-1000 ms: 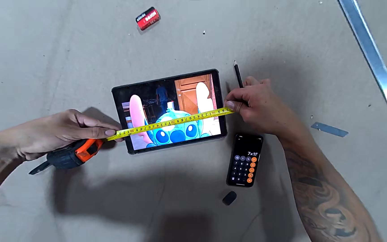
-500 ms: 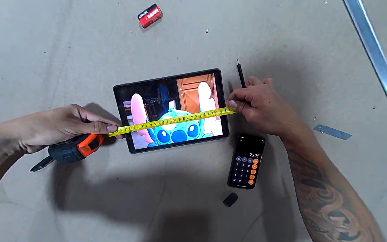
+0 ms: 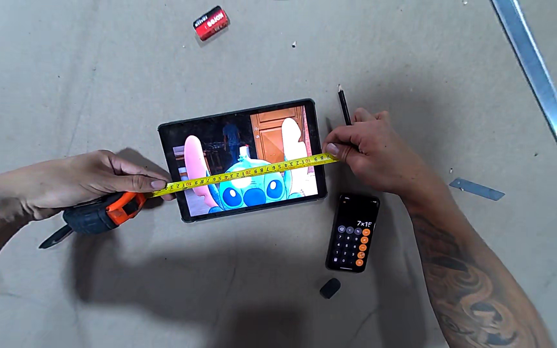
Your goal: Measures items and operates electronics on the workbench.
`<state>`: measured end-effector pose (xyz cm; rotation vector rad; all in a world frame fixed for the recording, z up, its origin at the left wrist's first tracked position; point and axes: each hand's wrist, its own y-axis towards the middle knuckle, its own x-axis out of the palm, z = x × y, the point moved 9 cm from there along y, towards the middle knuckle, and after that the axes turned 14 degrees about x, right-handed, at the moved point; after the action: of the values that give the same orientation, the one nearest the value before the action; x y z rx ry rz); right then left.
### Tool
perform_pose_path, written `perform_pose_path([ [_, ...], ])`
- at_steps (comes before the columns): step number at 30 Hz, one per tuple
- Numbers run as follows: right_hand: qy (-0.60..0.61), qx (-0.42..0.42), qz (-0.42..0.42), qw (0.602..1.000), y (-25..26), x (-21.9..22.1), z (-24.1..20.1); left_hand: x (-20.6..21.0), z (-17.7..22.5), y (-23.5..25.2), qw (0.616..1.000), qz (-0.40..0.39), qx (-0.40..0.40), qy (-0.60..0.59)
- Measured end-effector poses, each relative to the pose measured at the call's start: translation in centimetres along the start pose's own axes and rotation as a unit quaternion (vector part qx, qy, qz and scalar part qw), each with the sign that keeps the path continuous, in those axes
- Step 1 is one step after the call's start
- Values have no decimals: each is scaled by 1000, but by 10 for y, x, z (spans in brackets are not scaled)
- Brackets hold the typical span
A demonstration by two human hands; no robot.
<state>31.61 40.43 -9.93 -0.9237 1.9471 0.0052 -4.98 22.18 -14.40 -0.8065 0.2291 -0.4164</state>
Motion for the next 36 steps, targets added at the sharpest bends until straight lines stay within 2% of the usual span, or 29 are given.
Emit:
perform_pose_path([
  [18, 1, -9, 4, 1000, 0, 1, 1, 1, 1, -3, 1000, 11, -25, 12],
  [30, 11, -17, 8, 1000, -25, 12, 1, 30, -1, -19, 998, 32, -37, -41],
  [36, 15, -13, 10, 1000, -29, 15, 3, 32, -6, -20, 998, 29, -32, -34],
])
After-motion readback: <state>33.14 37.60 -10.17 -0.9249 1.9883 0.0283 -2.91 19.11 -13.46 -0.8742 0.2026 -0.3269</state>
